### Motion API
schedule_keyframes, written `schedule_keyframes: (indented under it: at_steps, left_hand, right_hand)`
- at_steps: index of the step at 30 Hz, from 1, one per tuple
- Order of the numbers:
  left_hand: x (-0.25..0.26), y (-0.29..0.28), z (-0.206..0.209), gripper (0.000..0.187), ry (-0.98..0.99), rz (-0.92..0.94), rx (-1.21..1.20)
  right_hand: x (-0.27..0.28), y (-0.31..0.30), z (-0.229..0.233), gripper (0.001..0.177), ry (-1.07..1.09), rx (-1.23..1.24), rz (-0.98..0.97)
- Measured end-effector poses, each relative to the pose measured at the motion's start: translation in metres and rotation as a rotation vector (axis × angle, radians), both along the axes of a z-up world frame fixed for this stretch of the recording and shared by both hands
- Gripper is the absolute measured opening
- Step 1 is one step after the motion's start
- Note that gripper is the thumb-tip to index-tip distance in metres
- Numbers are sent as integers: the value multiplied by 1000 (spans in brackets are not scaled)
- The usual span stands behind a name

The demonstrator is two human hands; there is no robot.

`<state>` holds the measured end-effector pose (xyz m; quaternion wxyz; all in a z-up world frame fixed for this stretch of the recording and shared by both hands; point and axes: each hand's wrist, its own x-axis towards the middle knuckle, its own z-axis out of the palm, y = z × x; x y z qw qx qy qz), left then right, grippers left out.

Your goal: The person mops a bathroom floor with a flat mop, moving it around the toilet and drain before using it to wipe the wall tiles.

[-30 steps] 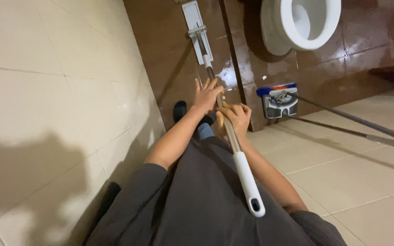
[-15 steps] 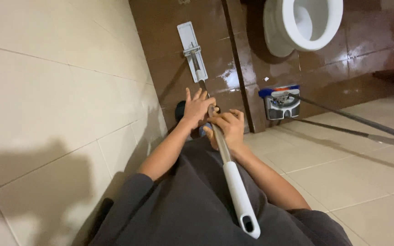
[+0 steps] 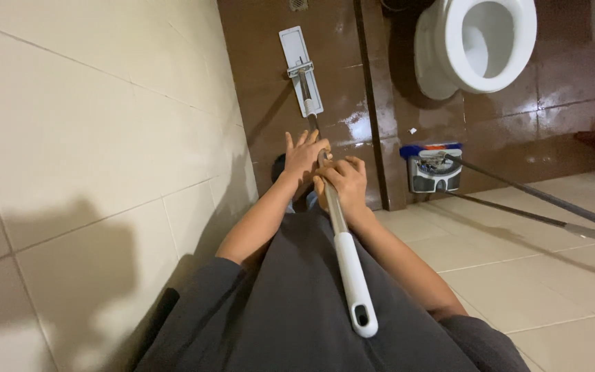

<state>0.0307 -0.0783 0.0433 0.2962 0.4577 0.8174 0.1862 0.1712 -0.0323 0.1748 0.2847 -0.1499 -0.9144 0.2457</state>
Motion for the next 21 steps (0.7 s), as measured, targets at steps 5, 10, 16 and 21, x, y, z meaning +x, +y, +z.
schedule_keyframes:
  at_steps: [5,10,16,21]
  left_hand:
    - [-7,-10,2,27,21,20,44]
    - [-3,-18,29,31,1,18,33]
    - [5,-36,31,28,71,6,105]
    - [1,-30,30,37,42,12,60]
  right_hand:
    - [-8,-2,8,19,-50,-57,36]
    - [-3,-1,20,30,-94,-18,77]
    - [0,-5,38,33,-97,-13,109]
    - [-1,-3,23,23,-69,-11,160]
